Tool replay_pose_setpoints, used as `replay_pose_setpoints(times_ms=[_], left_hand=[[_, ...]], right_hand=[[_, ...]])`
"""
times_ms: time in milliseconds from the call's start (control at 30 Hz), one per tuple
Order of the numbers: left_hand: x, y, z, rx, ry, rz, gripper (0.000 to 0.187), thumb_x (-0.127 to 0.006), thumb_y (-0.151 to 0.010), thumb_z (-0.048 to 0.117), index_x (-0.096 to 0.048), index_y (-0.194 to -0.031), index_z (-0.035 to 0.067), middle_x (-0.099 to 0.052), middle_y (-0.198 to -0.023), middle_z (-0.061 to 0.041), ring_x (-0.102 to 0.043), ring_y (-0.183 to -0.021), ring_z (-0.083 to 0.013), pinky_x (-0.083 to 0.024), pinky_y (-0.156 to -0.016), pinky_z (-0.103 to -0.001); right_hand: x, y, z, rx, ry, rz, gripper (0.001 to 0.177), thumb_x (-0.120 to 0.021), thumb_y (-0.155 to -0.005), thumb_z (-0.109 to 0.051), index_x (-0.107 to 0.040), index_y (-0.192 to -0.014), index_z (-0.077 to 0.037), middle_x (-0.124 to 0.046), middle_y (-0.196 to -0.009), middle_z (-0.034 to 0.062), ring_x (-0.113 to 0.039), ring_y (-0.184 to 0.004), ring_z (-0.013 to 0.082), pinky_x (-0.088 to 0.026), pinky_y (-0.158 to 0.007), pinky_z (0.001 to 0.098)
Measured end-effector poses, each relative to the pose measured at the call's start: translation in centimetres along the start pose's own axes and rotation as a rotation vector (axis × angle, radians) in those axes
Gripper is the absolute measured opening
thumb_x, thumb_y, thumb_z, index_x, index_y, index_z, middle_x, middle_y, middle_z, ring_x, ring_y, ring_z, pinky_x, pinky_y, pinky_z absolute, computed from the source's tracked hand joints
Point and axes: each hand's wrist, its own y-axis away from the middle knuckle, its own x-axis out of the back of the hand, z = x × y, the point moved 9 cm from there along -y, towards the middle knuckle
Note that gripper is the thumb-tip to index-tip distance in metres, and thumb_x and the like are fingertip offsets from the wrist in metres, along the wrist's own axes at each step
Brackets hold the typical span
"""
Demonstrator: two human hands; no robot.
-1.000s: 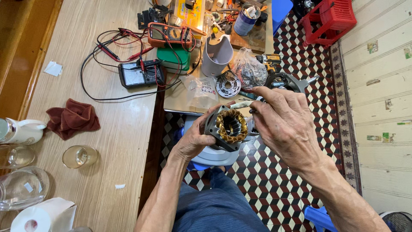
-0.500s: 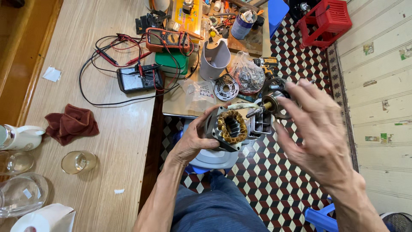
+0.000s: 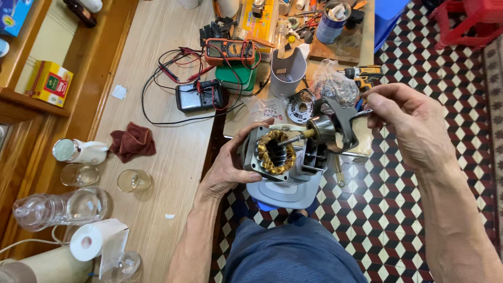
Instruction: The person disassembles a small electrical motor or fan component using a cordless drill and a bench vise. They remove screws, separate the housing, and inspect the internal copper windings and rotor. The person then reassembles the component, securing it with screws using the drill.
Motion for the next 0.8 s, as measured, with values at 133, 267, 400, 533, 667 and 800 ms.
replay_pose_setpoints(times_ms=[133, 267, 400, 533, 667, 800], left_hand=[[0.0, -0.3, -0.2, -0.035, -0.06, -0.002, 0.106, -0.092, -0.053, 0.016, -0.051, -0.15, 0.007, -0.047, -0.164, -0.019, -0.045, -0.155, -0.0282, -0.034, -0.132, -0.042], [0.7, -0.2, -1.5, -0.026, -0.011, 0.06, 0.11, -0.094, -0.05, 0.019, -0.05, -0.151, 0.007, -0.046, -0.164, -0.022, -0.048, -0.151, -0.0296, -0.037, -0.129, -0.043], [1.4, -0.2, -2.3, -0.023, 0.032, 0.121, 0.114, -0.097, -0.047, 0.027, -0.052, -0.148, 0.003, -0.046, -0.163, -0.023, -0.052, -0.146, -0.0316, -0.041, -0.126, -0.044], [1.9, -0.3, -3.3, -0.001, 0.137, 0.133, 0.118, -0.103, -0.045, 0.03, -0.052, -0.147, 0.002, -0.042, -0.164, -0.025, -0.053, -0.144, -0.0325, -0.041, -0.124, -0.047], [2.6, -0.4, -4.1, 0.02, 0.198, 0.14, 0.119, -0.105, -0.041, 0.027, -0.052, -0.145, 0.003, -0.039, -0.165, -0.025, -0.053, -0.142, -0.0345, -0.042, -0.123, -0.05], [2.9, -0.7, -3.8, 0.005, 0.156, 0.131, 0.117, -0.103, -0.041, 0.022, -0.053, -0.144, 0.001, -0.041, -0.164, -0.027, -0.054, -0.142, -0.0361, -0.043, -0.125, -0.05]], right_hand=[[-0.5, -0.8, 1.7, -0.089, 0.092, -0.197, 0.027, -0.073, -0.093, -0.021, -0.074, -0.109, 0.0, -0.067, -0.08, 0.0079, -0.059, -0.071, 0.0145, -0.051, -0.064, 0.0275], [-0.8, -1.4, 2.6, -0.155, -0.07, -0.327, 0.024, -0.073, -0.09, -0.015, -0.074, -0.11, -0.001, -0.069, -0.078, 0.0054, -0.061, -0.067, 0.0109, -0.05, -0.057, 0.0251], [-1.0, -2.0, 3.0, -0.169, -0.026, -0.424, 0.025, -0.072, -0.087, -0.014, -0.076, -0.11, -0.004, -0.07, -0.077, 0.0034, -0.061, -0.066, 0.0079, -0.05, -0.055, 0.0226], [-1.2, -2.0, 2.8, -0.153, 0.017, -0.486, 0.023, -0.072, -0.087, -0.016, -0.077, -0.107, -0.004, -0.068, -0.075, 0.0011, -0.058, -0.064, 0.0058, -0.048, -0.054, 0.0215], [-1.2, -2.4, 2.8, -0.143, 0.132, -0.517, 0.024, -0.071, -0.086, -0.02, -0.078, -0.105, -0.006, -0.066, -0.072, -0.0004, -0.052, -0.06, 0.0053, -0.041, -0.05, 0.0221], [-1.3, -2.5, 3.5, -0.125, 0.162, -0.555, 0.026, -0.072, -0.09, -0.022, -0.079, -0.11, -0.007, -0.069, -0.07, -0.0006, -0.053, -0.058, 0.0048, -0.041, -0.048, 0.0225]])
